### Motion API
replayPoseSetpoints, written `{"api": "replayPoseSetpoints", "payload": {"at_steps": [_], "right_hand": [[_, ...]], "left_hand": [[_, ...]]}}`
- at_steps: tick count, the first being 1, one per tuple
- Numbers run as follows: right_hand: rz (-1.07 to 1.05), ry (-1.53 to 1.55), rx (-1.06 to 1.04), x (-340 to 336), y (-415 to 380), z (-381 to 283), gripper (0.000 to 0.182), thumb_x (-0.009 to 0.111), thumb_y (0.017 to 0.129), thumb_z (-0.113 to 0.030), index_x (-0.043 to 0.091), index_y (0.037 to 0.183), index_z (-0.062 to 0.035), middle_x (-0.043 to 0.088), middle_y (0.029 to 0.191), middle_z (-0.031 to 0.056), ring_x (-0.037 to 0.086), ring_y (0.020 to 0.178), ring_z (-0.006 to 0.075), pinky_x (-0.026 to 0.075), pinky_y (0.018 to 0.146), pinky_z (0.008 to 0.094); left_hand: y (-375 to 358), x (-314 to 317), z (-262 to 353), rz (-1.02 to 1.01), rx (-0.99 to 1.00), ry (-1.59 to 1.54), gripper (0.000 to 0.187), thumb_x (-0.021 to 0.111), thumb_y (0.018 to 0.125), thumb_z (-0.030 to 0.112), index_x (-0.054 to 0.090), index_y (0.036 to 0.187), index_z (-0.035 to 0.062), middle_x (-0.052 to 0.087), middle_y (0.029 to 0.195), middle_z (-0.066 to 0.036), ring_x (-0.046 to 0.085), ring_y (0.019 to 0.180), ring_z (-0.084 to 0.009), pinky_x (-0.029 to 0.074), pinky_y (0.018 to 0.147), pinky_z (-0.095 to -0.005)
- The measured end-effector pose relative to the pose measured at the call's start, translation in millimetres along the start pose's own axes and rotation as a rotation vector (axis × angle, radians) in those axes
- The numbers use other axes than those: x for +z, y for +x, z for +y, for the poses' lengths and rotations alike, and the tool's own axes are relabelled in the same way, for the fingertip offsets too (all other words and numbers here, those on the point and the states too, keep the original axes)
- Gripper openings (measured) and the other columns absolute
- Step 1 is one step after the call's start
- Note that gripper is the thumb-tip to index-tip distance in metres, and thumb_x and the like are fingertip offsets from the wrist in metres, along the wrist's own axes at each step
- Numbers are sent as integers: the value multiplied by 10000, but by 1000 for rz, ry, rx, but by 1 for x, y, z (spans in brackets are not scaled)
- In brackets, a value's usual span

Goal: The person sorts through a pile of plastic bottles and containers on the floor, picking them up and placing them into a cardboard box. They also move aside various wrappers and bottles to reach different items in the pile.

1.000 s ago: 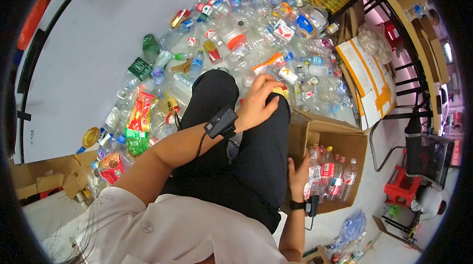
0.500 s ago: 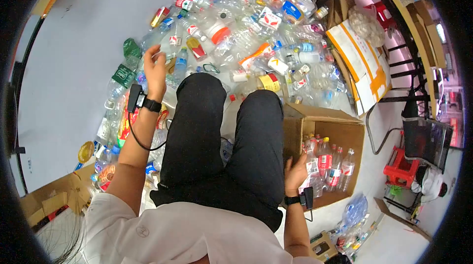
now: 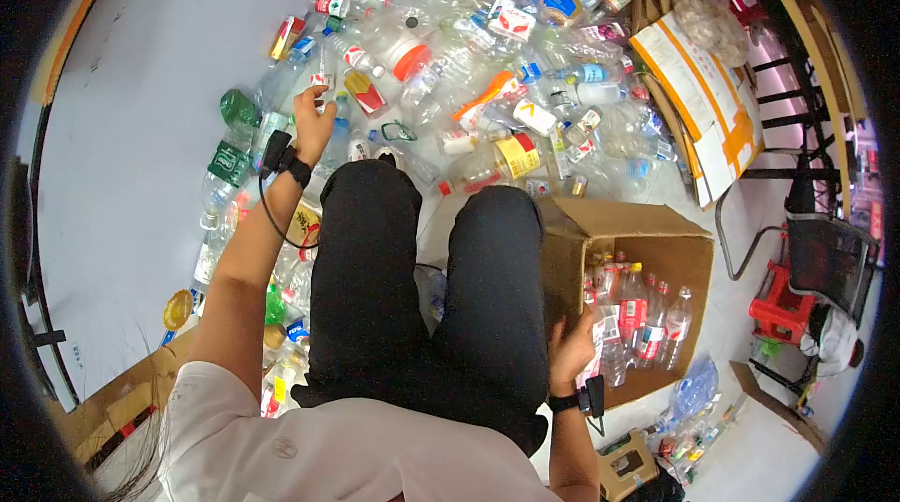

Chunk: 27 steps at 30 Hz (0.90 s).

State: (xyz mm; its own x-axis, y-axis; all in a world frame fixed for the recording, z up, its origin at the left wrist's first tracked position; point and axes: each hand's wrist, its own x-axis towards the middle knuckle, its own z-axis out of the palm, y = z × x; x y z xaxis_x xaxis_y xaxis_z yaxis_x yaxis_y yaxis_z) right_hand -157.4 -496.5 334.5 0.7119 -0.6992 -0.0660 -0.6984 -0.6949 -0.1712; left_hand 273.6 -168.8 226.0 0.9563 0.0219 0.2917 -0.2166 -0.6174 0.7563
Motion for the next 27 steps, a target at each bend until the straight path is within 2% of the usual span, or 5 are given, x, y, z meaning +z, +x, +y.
{"api": "replayPoseSetpoints", "payload": {"at_steps": [11, 17, 21, 24, 27], "right_hand": [[-18, 35, -28, 7, 1, 18, 473, 573, 806, -114, 424, 1255, -89, 585, 1021, 206, 594, 878, 388, 475, 700, 410], [-65, 159, 70, -2, 8, 6, 384, 548, 818, -94, 477, 1189, -22, 587, 1006, 200, 583, 890, 369, 461, 753, 387], [-32, 112, 32, 4, 5, 16, 361, 541, 826, -97, 483, 1173, -14, 591, 963, 215, 587, 850, 359, 461, 746, 383], [-138, 103, 174, -19, 16, -13, 369, 533, 812, -81, 479, 1170, -11, 593, 942, 214, 586, 845, 357, 460, 743, 385], [-232, 134, 255, -13, 14, 4, 378, 512, 793, -69, 470, 1164, -8, 589, 924, 209, 583, 840, 362, 461, 731, 385]], "left_hand": [[26, 19, -101, -181, -366, 577, 462, 642, 715, 263, 554, 1137, 98, 490, 1121, -234, 558, 954, -389, 464, 827, -441], [49, 61, -151, -239, -318, 610, 566, 635, 727, 252, 466, 1233, 60, 482, 1181, -224, 548, 998, -384, 449, 858, -446], [73, 95, -205, -170, -540, 600, 630, 700, 693, 233, 436, 1190, -49, 504, 1117, -241, 496, 1047, -397, 405, 898, -439], [76, 122, -221, 133, -63, 401, 402, 634, 717, 142, 528, 1055, -47, 548, 1007, -219, 528, 921, -346, 423, 835, -417], [80, 146, -104, -94, 160, 133, 332, 616, 753, 130, 546, 1048, -6, 556, 1001, -201, 535, 924, -344, 423, 841, -410]]}}
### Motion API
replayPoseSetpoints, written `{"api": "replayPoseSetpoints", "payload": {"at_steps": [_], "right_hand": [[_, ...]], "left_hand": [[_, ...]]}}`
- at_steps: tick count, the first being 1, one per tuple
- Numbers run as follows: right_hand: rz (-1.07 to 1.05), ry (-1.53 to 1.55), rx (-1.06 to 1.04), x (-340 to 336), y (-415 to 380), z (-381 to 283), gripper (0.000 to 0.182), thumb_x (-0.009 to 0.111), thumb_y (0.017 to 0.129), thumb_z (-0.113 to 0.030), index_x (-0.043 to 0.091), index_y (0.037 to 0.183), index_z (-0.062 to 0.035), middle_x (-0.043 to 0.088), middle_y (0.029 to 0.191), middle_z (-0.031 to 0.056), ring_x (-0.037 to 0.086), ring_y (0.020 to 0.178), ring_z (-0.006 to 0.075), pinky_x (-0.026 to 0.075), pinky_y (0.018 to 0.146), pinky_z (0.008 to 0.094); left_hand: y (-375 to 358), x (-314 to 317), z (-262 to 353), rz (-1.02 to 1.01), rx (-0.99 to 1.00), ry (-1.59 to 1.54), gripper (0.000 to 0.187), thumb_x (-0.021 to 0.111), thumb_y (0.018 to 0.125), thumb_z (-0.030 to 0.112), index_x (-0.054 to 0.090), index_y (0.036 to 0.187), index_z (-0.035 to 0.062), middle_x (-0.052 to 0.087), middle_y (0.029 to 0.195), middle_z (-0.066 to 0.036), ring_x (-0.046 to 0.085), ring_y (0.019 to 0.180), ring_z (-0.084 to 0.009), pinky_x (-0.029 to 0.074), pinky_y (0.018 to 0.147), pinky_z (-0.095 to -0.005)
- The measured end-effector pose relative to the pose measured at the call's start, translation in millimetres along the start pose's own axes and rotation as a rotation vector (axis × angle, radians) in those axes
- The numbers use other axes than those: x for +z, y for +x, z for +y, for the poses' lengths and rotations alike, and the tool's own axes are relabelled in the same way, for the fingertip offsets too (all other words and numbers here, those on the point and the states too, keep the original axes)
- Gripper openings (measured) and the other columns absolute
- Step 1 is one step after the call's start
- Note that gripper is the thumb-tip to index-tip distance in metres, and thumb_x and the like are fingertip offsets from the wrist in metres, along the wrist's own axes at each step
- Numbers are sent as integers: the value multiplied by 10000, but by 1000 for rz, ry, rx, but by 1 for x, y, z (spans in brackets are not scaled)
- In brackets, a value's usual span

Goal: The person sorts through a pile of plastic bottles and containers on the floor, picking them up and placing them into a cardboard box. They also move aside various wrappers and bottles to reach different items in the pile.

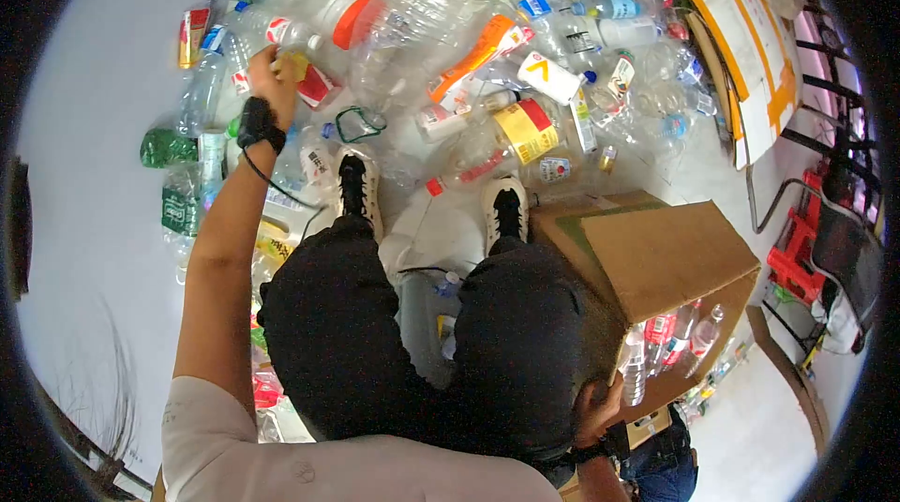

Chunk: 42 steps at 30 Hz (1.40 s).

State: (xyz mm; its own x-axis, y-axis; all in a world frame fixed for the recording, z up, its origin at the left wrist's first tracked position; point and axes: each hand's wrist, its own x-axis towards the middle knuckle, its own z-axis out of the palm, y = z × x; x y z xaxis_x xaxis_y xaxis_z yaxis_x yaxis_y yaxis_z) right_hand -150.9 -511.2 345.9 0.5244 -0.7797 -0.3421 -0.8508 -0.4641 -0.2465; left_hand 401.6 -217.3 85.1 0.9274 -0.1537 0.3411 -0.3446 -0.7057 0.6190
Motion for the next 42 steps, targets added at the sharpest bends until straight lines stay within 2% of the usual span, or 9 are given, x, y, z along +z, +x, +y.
{"api": "replayPoseSetpoints", "payload": {"at_steps": [6, 9, 12, 14, 18, 23, 28, 34, 42], "right_hand": [[38, 7, -115, 0, -1, 5, 370, 522, 794, -42, 463, 1157, -7, 573, 952, 215, 577, 860, 378, 458, 738, 387], [40, -5, -92, -2, -1, -3, 341, 534, 797, -33, 478, 1132, -3, 569, 942, 214, 569, 846, 390, 457, 738, 393], [85, 1, -114, 2, 0, -4, 317, 537, 796, -39, 494, 1108, 2, 574, 915, 217, 568, 829, 396, 460, 729, 407], [70, -104, -96, -2, 1, -10, 316, 537, 793, -43, 500, 1103, 3, 580, 906, 223, 572, 835, 398, 462, 720, 412], [80, -77, -139, -7, 4, -21, 335, 547, 766, -39, 508, 1097, 0, 588, 925, 214, 585, 835, 387, 470, 720, 403], [140, -42, -212, -4, 3, -15, 382, 574, 725, -17, 506, 1101, -3, 586, 970, 205, 587, 843, 377, 480, 729, 394], [176, -29, -193, -6, 3, -21, 347, 567, 740, -47, 521, 1084, -44, 601, 899, 201, 598, 812, 375, 478, 687, 400], [145, -46, -169, -4, 2, -16, 359, 574, 730, -30, 515, 1084, -33, 591, 915, 204, 590, 832, 380, 481, 702, 402], [220, -58, -215, 4, 0, -9, 391, 562, 737, -43, 510, 1125, -41, 586, 934, 226, 580, 851, 398, 463, 708, 421]], "left_hand": [[-39, 64, 131, -611, 701, -81, 489, 628, 764, 216, 489, 1226, 139, 408, 1283, -185, 457, 1111, -379, 389, 948, -431], [-52, 79, 155, -974, 538, 210, 515, 623, 765, 230, 472, 1257, 205, 330, 1341, -207, 427, 1148, -407, 378, 964, -454], [-57, 97, 141, -1100, 318, 107, 529, 618, 774, 234, 448, 1275, 217, 348, 1312, -229, 432, 1146, -405, 393, 951, -451], [-64, 109, 112, -1055, 488, 5, 536, 604, 794, 260, 416, 1296, 236, 362, 1280, -243, 446, 1125, -416, 407, 938, -445], [-64, 80, 121, -1053, 331, -90, 461, 564, 833, 313, 430, 1265, 223, 412, 1182, -264, 476, 1076, -421, 425, 894, -445], [-62, 40, 140, -1255, 99, 317, 386, 587, 809, 290, 472, 1168, 210, 411, 1137, -244, 518, 997, -416, 453, 831, -478], [-81, 40, 111, -1053, 208, 376, 388, 600, 783, 235, 478, 1148, 185, 394, 1164, -215, 536, 949, -412, 470, 807, -462], [-99, 62, 67, -1259, 381, 243, 502, 571, 735, 94, 531, 1218, 223, 405, 1271, -211, 533, 1049, -371, 450, 884, -415], [-120, 69, 59, -1297, 425, 285, 534, 578, 751, 308, 481, 1274, 255, 319, 1341, -211, 412, 1154, -416, 359, 956, -485]]}}
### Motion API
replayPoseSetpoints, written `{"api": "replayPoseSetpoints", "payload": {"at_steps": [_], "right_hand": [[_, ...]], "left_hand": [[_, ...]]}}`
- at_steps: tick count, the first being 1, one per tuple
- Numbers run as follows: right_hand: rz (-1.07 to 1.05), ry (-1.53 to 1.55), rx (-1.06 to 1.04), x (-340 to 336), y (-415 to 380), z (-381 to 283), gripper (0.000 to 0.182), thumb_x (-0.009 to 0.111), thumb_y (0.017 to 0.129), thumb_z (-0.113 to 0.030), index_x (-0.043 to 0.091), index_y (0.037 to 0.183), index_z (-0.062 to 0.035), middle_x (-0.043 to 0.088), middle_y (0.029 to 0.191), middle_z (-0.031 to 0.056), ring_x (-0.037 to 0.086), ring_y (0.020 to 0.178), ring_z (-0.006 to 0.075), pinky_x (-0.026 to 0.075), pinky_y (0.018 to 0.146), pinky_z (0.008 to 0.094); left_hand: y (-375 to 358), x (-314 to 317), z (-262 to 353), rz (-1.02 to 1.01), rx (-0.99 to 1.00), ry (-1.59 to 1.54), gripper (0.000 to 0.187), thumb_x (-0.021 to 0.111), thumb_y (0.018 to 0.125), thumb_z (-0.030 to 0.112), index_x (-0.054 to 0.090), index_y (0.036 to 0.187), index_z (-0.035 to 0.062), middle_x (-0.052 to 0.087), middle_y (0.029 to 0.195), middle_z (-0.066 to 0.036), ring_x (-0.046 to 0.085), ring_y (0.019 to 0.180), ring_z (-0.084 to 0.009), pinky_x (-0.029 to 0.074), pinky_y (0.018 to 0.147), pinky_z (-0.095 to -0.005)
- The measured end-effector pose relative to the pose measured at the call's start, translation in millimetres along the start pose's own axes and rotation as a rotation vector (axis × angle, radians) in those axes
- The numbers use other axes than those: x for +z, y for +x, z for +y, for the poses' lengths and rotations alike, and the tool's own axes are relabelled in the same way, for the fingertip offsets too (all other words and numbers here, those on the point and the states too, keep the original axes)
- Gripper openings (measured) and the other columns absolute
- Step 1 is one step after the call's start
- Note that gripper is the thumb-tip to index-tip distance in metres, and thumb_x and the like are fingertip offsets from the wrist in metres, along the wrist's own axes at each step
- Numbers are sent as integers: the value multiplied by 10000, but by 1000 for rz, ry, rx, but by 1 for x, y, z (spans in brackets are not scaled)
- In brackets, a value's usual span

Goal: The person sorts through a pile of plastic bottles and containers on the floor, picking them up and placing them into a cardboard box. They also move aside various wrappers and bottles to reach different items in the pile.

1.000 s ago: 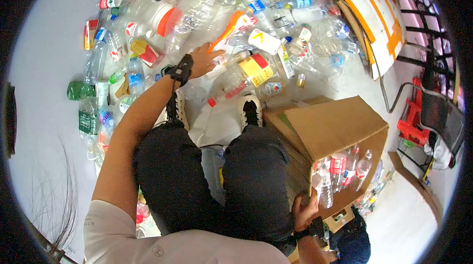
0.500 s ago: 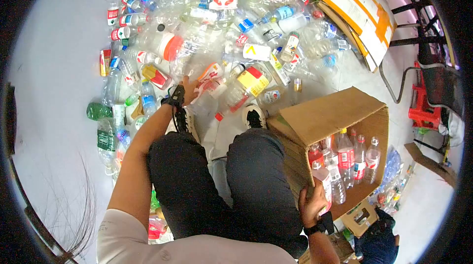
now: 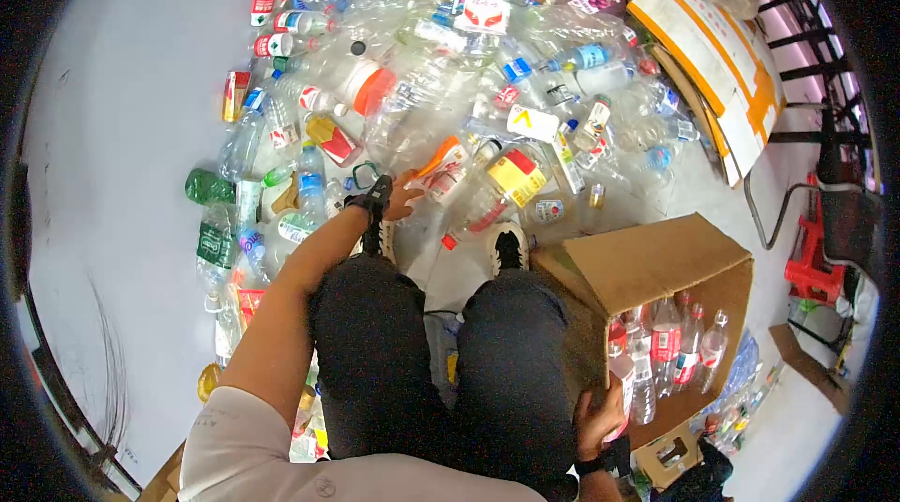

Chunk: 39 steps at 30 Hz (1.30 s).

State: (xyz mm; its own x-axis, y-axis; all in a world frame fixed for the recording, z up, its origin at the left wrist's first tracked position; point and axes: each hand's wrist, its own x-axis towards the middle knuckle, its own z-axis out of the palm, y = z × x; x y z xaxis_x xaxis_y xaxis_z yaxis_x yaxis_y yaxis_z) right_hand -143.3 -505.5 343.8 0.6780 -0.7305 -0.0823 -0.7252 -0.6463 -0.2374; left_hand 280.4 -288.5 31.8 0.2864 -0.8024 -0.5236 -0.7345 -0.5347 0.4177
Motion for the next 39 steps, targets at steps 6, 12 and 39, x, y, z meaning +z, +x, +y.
{"api": "replayPoseSetpoints", "payload": {"at_steps": [6, 12, 39], "right_hand": [[-132, -91, 145, 1, -1, 9, 372, 558, 749, -85, 516, 1112, -16, 587, 980, 203, 579, 869, 372, 458, 736, 403], [-86, -18, 113, 0, -3, 9, 366, 564, 738, -86, 519, 1095, -13, 590, 913, 200, 580, 812, 378, 461, 717, 401], [245, 488, -66, -27, -15, -5, 505, 643, 785, -206, 434, 1209, -30, 499, 1115, 151, 501, 1044, 274, 437, 836, 342]], "left_hand": [[8, -30, 34, -116, -117, 34, 636, 585, 723, 311, 413, 1328, 218, 237, 1401, -232, 340, 1212, -417, 352, 969, -480], [32, -14, 35, 45, -99, -160, 688, 568, 725, 231, 330, 1370, 211, 339, 1329, -244, 399, 1165, -406, 374, 963, -454], [-214, -257, 321, 733, 429, -596, 528, 595, 790, 26, 467, 1299, 87, 352, 1305, -148, 406, 1182, -215, 344, 970, -294]]}}
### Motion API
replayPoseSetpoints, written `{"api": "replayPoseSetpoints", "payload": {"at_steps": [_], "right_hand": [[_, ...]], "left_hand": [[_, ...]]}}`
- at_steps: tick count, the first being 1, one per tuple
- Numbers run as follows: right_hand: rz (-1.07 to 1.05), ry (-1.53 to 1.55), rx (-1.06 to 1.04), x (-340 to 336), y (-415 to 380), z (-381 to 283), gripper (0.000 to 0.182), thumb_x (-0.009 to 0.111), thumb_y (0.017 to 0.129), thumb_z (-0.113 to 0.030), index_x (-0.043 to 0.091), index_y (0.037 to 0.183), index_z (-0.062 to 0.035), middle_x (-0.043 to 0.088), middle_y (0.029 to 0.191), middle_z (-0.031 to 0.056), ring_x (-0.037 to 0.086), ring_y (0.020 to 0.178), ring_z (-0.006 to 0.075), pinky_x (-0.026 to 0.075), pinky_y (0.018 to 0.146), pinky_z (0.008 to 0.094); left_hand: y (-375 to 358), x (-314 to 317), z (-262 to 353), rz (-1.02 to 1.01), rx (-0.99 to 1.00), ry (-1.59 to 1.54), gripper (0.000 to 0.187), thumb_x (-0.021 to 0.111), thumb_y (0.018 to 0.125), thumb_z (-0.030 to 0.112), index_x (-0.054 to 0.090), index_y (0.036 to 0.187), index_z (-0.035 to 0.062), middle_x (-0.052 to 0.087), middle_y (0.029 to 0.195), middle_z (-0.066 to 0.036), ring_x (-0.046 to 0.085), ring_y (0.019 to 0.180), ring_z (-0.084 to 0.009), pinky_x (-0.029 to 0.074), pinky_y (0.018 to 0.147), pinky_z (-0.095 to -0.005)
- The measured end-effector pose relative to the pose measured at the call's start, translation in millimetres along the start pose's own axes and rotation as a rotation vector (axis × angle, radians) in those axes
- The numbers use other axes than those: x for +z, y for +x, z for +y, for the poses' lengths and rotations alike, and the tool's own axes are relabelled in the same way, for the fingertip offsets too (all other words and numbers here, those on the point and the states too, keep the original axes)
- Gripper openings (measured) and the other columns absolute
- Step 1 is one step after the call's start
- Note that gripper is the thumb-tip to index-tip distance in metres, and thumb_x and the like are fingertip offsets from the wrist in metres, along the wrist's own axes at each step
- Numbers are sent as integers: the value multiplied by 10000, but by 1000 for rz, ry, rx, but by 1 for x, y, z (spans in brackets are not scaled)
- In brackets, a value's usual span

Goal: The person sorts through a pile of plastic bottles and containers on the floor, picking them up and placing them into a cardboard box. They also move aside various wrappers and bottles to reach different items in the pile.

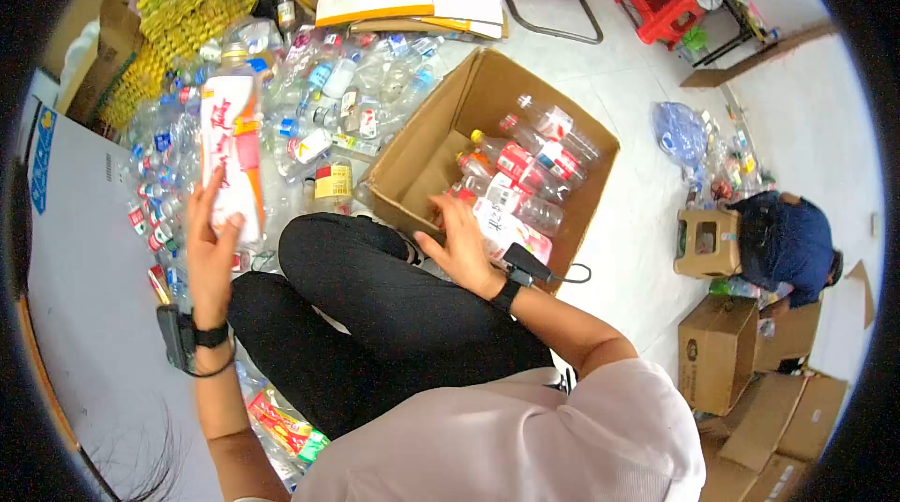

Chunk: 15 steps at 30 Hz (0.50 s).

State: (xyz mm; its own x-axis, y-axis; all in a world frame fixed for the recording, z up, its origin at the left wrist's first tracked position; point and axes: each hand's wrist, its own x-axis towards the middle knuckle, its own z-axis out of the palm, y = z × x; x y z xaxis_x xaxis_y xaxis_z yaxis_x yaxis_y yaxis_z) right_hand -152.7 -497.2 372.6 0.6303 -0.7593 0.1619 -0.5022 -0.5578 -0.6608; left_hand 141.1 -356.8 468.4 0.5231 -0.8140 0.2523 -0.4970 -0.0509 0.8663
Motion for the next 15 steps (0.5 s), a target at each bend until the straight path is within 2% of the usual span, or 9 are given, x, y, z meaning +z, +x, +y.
{"api": "replayPoseSetpoints", "payload": {"at_steps": [2, 4, 5, 8, 9, 11, 12, 14, 15], "right_hand": [[56, 156, 14, -3, -1, -12, 515, 638, 806, -199, 412, 1235, -25, 476, 1174, 157, 479, 1098, 258, 423, 877, 333], [-64, 1022, 84, -8, -3, -34, 502, 605, 855, -180, 374, 1269, -17, 415, 1278, 159, 406, 1190, 235, 382, 950, 319], [-134, 1234, 96, -15, -5, -48, 476, 577, 880, -161, 357, 1281, -25, 434, 1286, 121, 420, 1185, 196, 362, 985, 315], [-299, 1572, 318, -31, -14, -64, 399, 589, 872, -139, 435, 1227, -42, 565, 1131, 57, 532, 1037, 129, 409, 936, 310], [-294, 1578, 305, -36, -15, -62, 399, 589, 872, -139, 435, 1227, -42, 565, 1131, 57, 532, 1037, 129, 409, 936, 310], [-246, 1330, 256, -52, -15, -47, 321, 603, 858, -128, 510, 1151, -34, 598, 1067, 59, 567, 966, 131, 446, 884, 305], [-163, 1201, 275, -58, -13, -30, 282, 618, 842, -126, 550, 1099, -29, 614, 1033, 57, 587, 917, 136, 466, 850, 304], [-66, 734, 162, -93, -3, 10, 362, 638, 824, -175, 518, 1128, -19, 612, 1042, 66, 583, 924, 129, 472, 825, 292], [22, 472, 75, -107, 2, 32, 402, 655, 808, -211, 508, 1138, -32, 623, 996, 92, 597, 902, 145, 487, 789, 312]], "left_hand": [[-23, 24, 34, -103, 1, -101, 554, 614, 764, 19, 471, 1295, 80, 357, 1301, -131, 399, 1188, -216, 354, 969, -303], [-49, 49, 57, -264, -13, -128, 564, 633, 751, 30, 473, 1291, 71, 358, 1296, -139, 392, 1197, -239, 350, 975, -318], [-60, 62, 67, -351, -16, -93, 571, 645, 743, 35, 475, 1287, 66, 358, 1292, -146, 390, 1200, -256, 345, 980, -327], [-87, 98, 83, -489, 113, -231, 575, 678, 726, 51, 487, 1268, 56, 318, 1315, -155, 360, 1217, -299, 327, 997, -368], [-92, 105, 80, -483, 35, -361, 576, 674, 732, 60, 482, 1276, 76, 301, 1321, -153, 349, 1223, -289, 334, 992, -368], [-91, 105, 71, -401, 192, -79, 568, 666, 739, 62, 483, 1276, 103, 308, 1317, -142, 355, 1218, -273, 364, 964, -355], [-89, 100, 74, -320, 95, -155, 530, 656, 744, 62, 505, 1249, 120, 320, 1314, -125, 380, 1200, -265, 389, 938, -348], [-81, 90, 67, -110, 5, -327, 395, 580, 793, 5, 526, 1182, 49, 373, 1287, -107, 434, 1151, -216, 392, 927, -319], [-74, 80, 42, -42, 78, -142, 343, 517, 862, 44, 494, 1203, 32, 463, 1251, -89, 438, 1163, -183, 400, 912, -289]]}}
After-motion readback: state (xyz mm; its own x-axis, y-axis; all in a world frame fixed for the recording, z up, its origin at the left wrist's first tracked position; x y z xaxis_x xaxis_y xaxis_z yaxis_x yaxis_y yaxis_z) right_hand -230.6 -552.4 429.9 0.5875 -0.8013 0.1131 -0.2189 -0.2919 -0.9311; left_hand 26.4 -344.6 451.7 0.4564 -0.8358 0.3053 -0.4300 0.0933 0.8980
